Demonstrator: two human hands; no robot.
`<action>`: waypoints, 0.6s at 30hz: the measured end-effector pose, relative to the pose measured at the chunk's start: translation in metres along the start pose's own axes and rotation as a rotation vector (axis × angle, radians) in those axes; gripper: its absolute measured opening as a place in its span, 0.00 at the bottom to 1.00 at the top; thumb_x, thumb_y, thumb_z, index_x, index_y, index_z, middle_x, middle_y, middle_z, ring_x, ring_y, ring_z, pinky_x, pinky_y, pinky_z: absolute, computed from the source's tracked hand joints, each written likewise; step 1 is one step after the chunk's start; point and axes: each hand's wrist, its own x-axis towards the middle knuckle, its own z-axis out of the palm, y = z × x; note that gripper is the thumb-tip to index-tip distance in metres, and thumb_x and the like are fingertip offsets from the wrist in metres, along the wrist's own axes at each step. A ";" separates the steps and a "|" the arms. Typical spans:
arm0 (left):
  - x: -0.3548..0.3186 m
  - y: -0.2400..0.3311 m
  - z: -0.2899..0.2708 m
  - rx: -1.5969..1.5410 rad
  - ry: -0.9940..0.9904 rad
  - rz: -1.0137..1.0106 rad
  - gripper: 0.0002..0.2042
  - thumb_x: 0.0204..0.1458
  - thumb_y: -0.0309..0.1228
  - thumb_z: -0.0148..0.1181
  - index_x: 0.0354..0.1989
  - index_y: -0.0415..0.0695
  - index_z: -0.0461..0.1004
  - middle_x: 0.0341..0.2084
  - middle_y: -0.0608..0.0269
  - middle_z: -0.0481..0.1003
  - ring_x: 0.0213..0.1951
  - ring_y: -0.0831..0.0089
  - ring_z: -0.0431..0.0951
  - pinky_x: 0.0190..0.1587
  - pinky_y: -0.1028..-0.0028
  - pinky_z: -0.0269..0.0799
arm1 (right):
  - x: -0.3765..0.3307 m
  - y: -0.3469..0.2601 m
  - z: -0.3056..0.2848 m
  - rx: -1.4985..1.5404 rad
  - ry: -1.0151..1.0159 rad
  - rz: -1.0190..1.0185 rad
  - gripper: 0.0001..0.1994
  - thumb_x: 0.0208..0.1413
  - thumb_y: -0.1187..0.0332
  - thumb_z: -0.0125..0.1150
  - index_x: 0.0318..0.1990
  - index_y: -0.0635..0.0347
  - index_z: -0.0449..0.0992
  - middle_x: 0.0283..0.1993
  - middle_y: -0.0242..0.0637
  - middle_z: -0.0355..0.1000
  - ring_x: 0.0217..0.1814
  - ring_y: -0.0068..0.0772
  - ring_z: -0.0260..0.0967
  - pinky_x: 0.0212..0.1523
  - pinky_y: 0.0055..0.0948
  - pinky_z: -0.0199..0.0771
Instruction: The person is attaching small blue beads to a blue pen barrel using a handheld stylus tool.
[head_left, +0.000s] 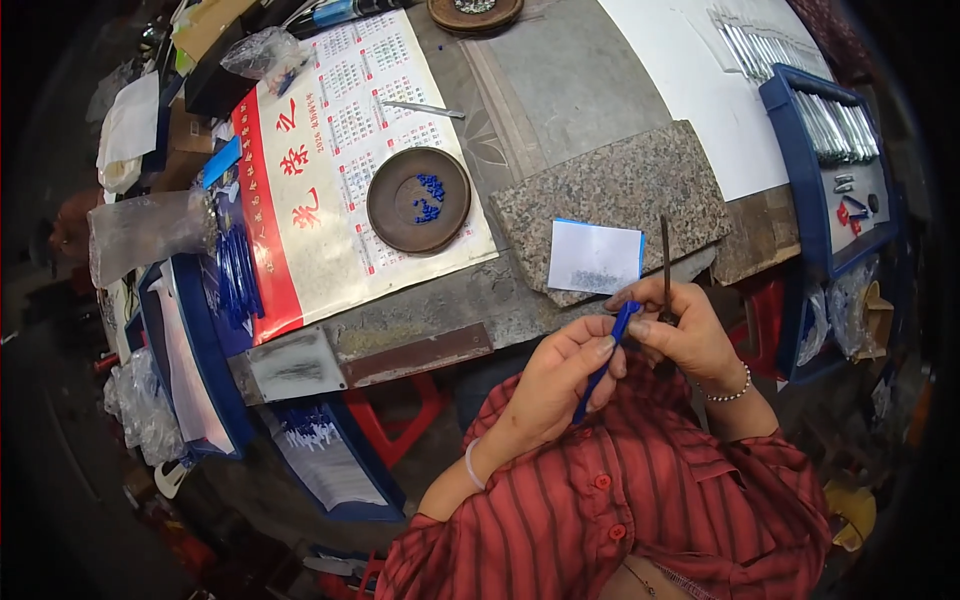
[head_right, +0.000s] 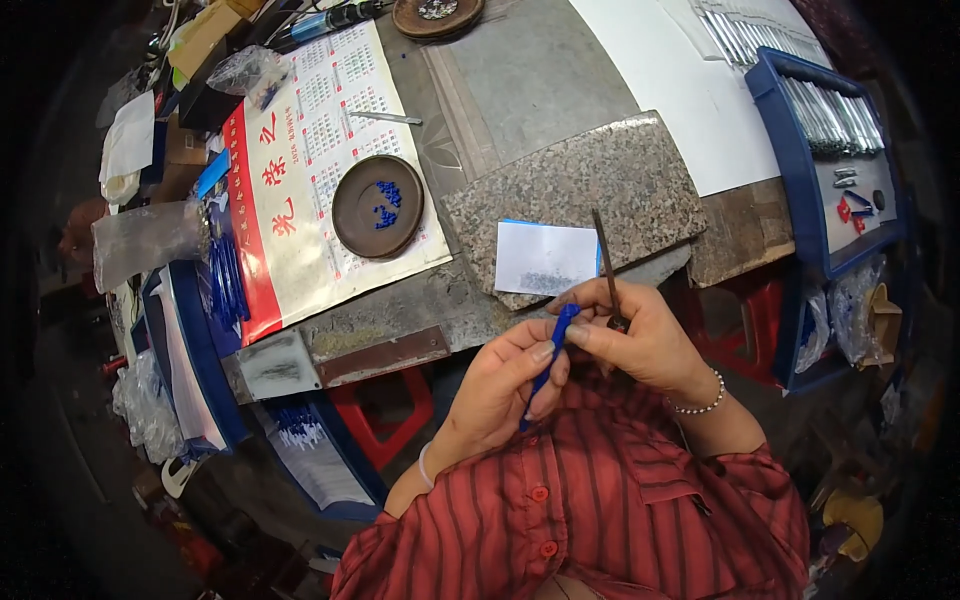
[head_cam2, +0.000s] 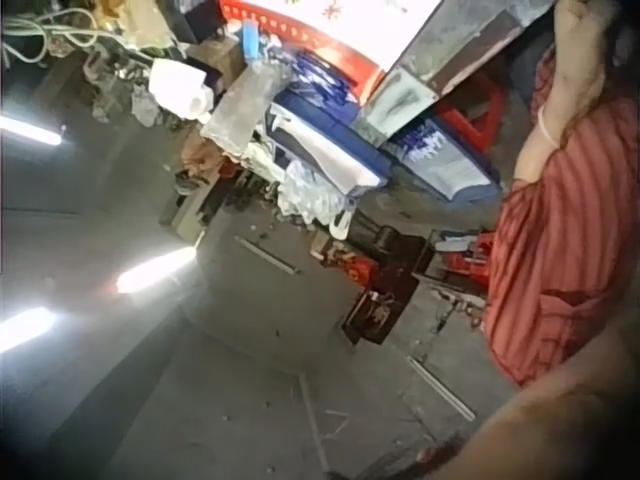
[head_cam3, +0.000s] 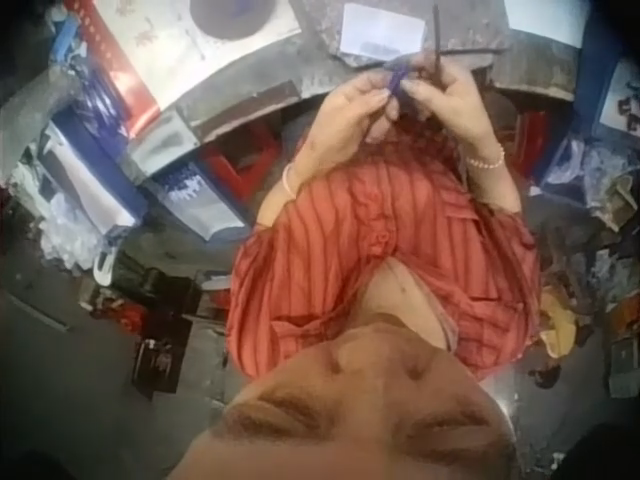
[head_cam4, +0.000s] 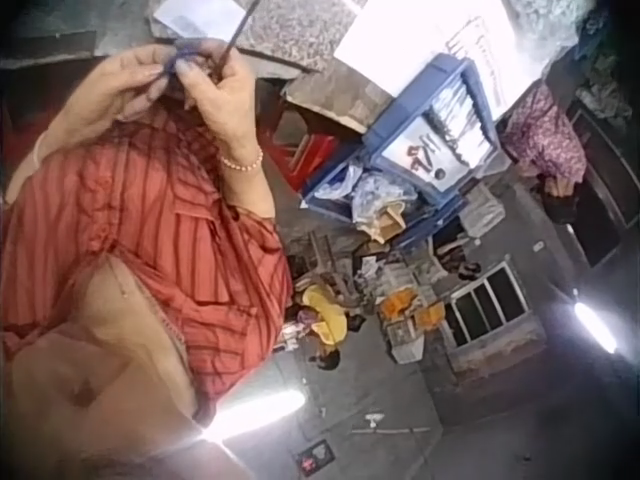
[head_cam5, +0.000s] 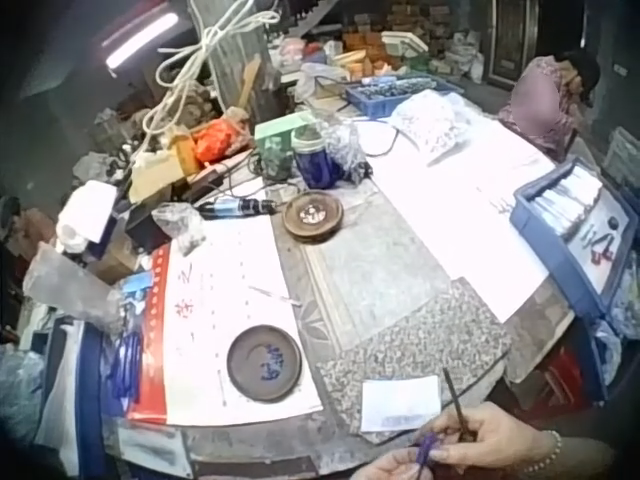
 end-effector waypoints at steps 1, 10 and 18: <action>0.001 0.001 -0.003 -0.103 -0.048 -0.036 0.09 0.58 0.31 0.47 0.44 0.42 0.65 0.26 0.66 0.70 0.16 0.83 0.64 0.17 0.84 0.56 | -0.001 0.000 0.001 0.022 -0.020 0.020 0.10 0.53 0.71 0.57 0.41 0.66 0.71 0.25 0.25 0.67 0.19 0.09 0.59 0.18 0.12 0.58; 0.002 -0.001 -0.002 0.061 0.053 0.092 0.08 0.57 0.25 0.47 0.44 0.40 0.65 0.26 0.64 0.72 0.17 0.84 0.65 0.19 0.84 0.58 | 0.003 0.000 0.007 -0.080 0.032 0.001 0.12 0.50 0.75 0.56 0.43 0.67 0.71 0.26 0.26 0.69 0.19 0.10 0.60 0.19 0.11 0.58; -0.002 -0.006 0.002 0.752 0.281 0.481 0.10 0.53 0.19 0.52 0.44 0.34 0.64 0.34 0.62 0.73 0.37 0.81 0.74 0.36 0.85 0.69 | 0.001 0.009 0.018 -0.035 0.080 -0.070 0.10 0.51 0.78 0.55 0.42 0.66 0.69 0.27 0.24 0.67 0.20 0.07 0.57 0.20 0.11 0.56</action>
